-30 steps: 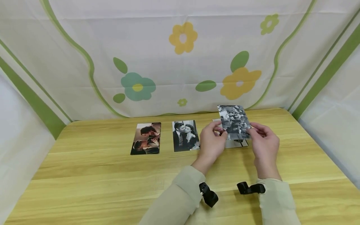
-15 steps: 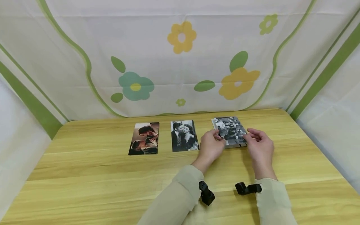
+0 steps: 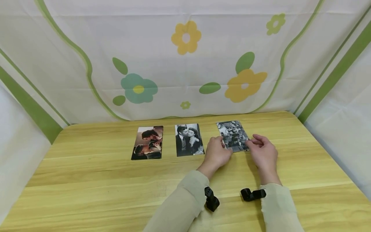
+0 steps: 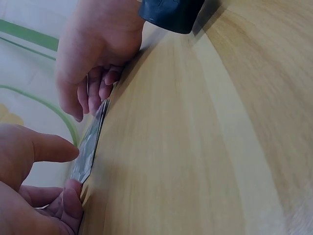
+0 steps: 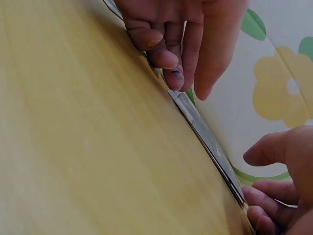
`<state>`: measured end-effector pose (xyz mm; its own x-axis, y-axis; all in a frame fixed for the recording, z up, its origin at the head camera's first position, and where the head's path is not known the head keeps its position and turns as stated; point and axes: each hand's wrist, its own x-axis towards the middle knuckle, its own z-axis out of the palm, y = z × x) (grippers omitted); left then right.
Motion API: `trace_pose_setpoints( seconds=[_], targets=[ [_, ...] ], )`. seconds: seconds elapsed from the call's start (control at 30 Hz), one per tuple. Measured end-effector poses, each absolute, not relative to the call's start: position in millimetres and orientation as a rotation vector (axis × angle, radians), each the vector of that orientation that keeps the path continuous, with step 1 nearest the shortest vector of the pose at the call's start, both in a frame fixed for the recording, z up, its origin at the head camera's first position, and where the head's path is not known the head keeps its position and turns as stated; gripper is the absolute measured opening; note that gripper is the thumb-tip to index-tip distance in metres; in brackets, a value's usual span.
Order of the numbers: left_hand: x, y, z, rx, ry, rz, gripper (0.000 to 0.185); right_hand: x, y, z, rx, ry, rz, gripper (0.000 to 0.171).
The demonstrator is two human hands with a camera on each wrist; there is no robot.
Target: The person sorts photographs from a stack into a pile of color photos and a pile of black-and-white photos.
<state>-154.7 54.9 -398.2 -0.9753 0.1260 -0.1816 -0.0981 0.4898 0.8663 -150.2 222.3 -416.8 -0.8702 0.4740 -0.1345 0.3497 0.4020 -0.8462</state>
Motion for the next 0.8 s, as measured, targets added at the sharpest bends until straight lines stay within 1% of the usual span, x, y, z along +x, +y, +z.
trace_pose_setpoints(
  seconds=[0.3, 0.5, 0.67, 0.8],
  targets=[
    [-153.0, 52.7, -397.6, -0.017, 2.485, 1.575, 0.062, -147.6, 222.5, -415.5, -0.739, -2.529, 1.442, 0.052],
    [-147.1, 37.3, -391.1, -0.08, 2.394, 1.721, 0.05, -147.4, 218.1, -404.3, -0.742, -2.477, 1.471, 0.048],
    [-140.8, 16.6, -383.2, -0.132, 2.38, 1.809, 0.04, -146.2, 201.4, -391.2, -0.619, -2.484, 1.568, 0.047],
    [-135.1, -4.3, -378.5, -0.155, 2.406, 1.886, 0.036, -142.9, 177.8, -384.3, -0.464, -2.51, 1.63, 0.045]
  ],
)
